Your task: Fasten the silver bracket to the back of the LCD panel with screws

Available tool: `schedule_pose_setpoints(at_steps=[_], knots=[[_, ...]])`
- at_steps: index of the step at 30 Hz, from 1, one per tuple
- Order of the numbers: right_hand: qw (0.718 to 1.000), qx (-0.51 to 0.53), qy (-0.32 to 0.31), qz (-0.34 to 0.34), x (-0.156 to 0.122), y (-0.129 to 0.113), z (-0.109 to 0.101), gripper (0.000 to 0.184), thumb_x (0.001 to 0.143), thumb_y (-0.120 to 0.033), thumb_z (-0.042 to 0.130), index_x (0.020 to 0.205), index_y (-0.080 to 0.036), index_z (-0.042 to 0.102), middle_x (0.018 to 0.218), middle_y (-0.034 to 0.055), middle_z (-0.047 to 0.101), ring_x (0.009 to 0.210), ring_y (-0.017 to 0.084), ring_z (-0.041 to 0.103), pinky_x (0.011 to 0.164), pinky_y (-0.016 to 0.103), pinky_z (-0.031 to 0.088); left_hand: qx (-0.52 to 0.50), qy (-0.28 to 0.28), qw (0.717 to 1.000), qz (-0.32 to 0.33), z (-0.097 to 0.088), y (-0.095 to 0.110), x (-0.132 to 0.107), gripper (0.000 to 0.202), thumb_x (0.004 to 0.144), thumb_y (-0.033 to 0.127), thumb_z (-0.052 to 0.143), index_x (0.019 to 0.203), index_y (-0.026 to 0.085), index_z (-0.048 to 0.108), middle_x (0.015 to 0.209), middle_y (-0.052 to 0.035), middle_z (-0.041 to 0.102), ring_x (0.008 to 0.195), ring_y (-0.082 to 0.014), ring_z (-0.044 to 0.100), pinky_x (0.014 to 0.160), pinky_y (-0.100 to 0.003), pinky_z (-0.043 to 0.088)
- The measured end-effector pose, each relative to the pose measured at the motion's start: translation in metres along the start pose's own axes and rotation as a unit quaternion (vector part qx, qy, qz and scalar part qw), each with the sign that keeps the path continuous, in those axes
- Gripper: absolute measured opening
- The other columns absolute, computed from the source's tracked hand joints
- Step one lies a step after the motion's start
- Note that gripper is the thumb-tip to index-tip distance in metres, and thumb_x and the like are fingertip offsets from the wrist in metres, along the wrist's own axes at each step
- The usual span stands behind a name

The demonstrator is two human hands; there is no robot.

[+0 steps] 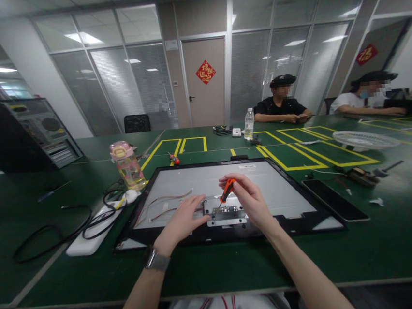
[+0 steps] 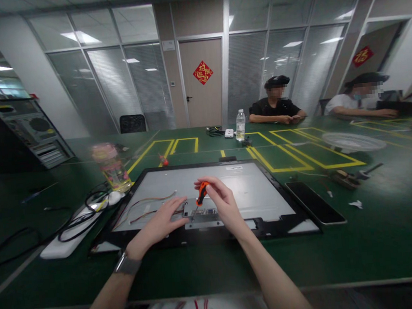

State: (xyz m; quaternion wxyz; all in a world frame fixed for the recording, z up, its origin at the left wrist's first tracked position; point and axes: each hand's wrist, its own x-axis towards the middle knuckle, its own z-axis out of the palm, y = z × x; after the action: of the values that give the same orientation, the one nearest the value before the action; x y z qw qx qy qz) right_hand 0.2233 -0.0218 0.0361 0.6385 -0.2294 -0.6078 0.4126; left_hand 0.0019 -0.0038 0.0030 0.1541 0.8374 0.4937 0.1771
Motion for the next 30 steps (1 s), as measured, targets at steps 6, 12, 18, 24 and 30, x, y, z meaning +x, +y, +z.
schedule_pose_setpoints(at_steps=[6, 12, 18, 24, 30], knots=[[0.999, -0.033, 0.004, -0.008, 0.0017, 0.0005, -0.0070, 0.014, 0.089, -0.035, 0.063, 0.097, -0.028, 0.072, 0.094, 0.0023, 0.066, 0.093, 0.019, 0.062, 0.083, 0.034, 0.050, 0.001, 0.002, 1.000, 0.005, -0.0002, -0.0007, -0.0003, 0.062, 0.086, 0.047, 0.059, 0.141, 0.022, 0.043, 0.147, -0.0089, 0.044, 0.137, -0.0276, 0.038, 0.114, -0.043, 0.028], [1.000, 0.013, 0.006, 0.015, 0.0011, 0.0009, -0.0043, 0.020, 0.091, -0.040, 0.059, 0.101, -0.028, 0.071, 0.103, 0.0048, 0.070, 0.100, 0.022, 0.063, 0.089, 0.040, 0.049, 0.001, 0.002, 1.000, 0.007, 0.0005, -0.0019, 0.0004, 0.062, 0.087, 0.046, 0.059, 0.142, 0.022, 0.042, 0.148, -0.0098, 0.044, 0.138, -0.0285, 0.037, 0.114, -0.044, 0.028], [0.998, 0.050, 0.005, 0.035, 0.0018, -0.0023, -0.0018, 0.018, 0.081, -0.041, 0.071, 0.094, -0.028, 0.072, 0.092, 0.0020, 0.068, 0.089, 0.019, 0.064, 0.081, 0.036, 0.051, -0.003, 0.002, 1.000, 0.008, 0.0003, -0.0018, 0.0005, 0.063, 0.086, 0.045, 0.059, 0.141, 0.021, 0.043, 0.147, -0.0105, 0.044, 0.136, -0.0283, 0.039, 0.114, -0.044, 0.029], [0.999, 0.022, 0.014, 0.027, 0.0011, -0.0046, 0.0008, 0.021, 0.087, -0.044, 0.063, 0.098, -0.028, 0.070, 0.096, 0.0035, 0.069, 0.094, 0.021, 0.063, 0.087, 0.038, 0.049, -0.001, 0.004, 1.000, 0.013, 0.0043, -0.0077, 0.0022, 0.063, 0.086, 0.047, 0.060, 0.142, 0.024, 0.042, 0.148, -0.0092, 0.044, 0.137, -0.0282, 0.038, 0.114, -0.044, 0.028], [0.997, -0.067, 0.046, -0.007, 0.0014, -0.0045, -0.0026, 0.018, 0.086, -0.038, 0.066, 0.101, -0.029, 0.071, 0.097, 0.0025, 0.067, 0.093, 0.020, 0.062, 0.086, 0.035, 0.049, -0.006, 0.001, 1.000, 0.007, 0.0032, -0.0062, 0.0016, 0.064, 0.086, 0.048, 0.059, 0.142, 0.023, 0.041, 0.148, -0.0097, 0.044, 0.137, -0.0289, 0.037, 0.114, -0.045, 0.028]])
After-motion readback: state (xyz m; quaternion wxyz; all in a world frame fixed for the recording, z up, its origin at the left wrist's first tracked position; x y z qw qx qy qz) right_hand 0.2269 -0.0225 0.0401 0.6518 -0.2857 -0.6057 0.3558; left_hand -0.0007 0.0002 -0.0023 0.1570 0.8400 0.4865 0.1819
